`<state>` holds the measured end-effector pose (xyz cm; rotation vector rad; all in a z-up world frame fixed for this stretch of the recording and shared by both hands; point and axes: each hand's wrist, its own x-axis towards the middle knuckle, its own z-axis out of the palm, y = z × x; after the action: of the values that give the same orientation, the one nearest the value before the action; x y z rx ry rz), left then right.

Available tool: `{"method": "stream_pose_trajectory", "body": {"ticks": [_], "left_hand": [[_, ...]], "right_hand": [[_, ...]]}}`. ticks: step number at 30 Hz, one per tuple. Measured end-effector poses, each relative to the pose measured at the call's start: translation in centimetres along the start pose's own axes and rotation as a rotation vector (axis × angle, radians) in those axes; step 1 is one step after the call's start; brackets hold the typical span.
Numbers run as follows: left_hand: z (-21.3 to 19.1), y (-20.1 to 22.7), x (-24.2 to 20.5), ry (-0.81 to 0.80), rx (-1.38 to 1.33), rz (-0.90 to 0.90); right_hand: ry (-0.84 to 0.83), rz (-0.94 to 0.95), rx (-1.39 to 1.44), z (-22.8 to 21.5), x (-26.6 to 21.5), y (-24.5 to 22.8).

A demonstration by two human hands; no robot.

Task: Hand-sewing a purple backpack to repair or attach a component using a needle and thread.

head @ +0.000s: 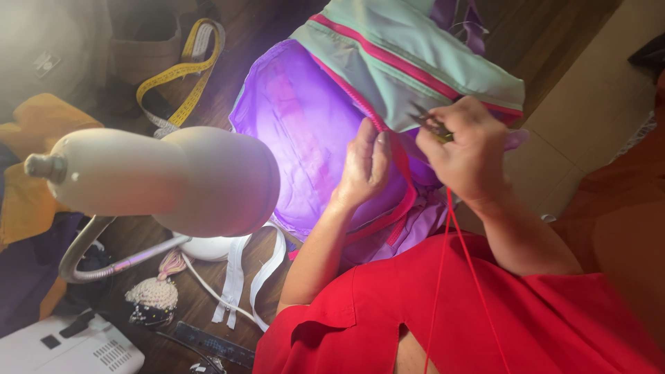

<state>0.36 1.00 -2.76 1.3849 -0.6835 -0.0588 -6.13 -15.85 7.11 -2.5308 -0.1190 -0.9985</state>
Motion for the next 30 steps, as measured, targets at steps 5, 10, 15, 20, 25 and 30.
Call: {"method": "stream_pose_trajectory", "body": {"ticks": [5,10,15,20,25,30], "left_hand": [[-0.1,2.2,0.9,-0.020,-0.054,-0.002],[-1.1,5.4,1.8,-0.131,-0.044,-0.045],[-0.6,-0.9,0.3,-0.114,-0.182,-0.025],[-0.7,-0.1,0.8,-0.124,-0.232,-0.023],[-0.9,1.3,1.3,-0.142,-0.269,-0.008],[-0.7,1.4,1.3,-0.138,-0.276,-0.003]], "right_hand": [[-0.062,0.051,0.131,-0.9,0.8,0.9],[-0.310,0.296,0.247,-4.7,1.3,-2.9],[-0.536,0.609,0.685,-4.2,0.7,-4.5],[-0.581,0.718,0.722,-4.0,1.1,-4.2],[-0.616,0.759,0.705,-4.0,1.6,-4.2],[-0.603,0.746,0.722,-3.8,1.4,-4.0]]}}
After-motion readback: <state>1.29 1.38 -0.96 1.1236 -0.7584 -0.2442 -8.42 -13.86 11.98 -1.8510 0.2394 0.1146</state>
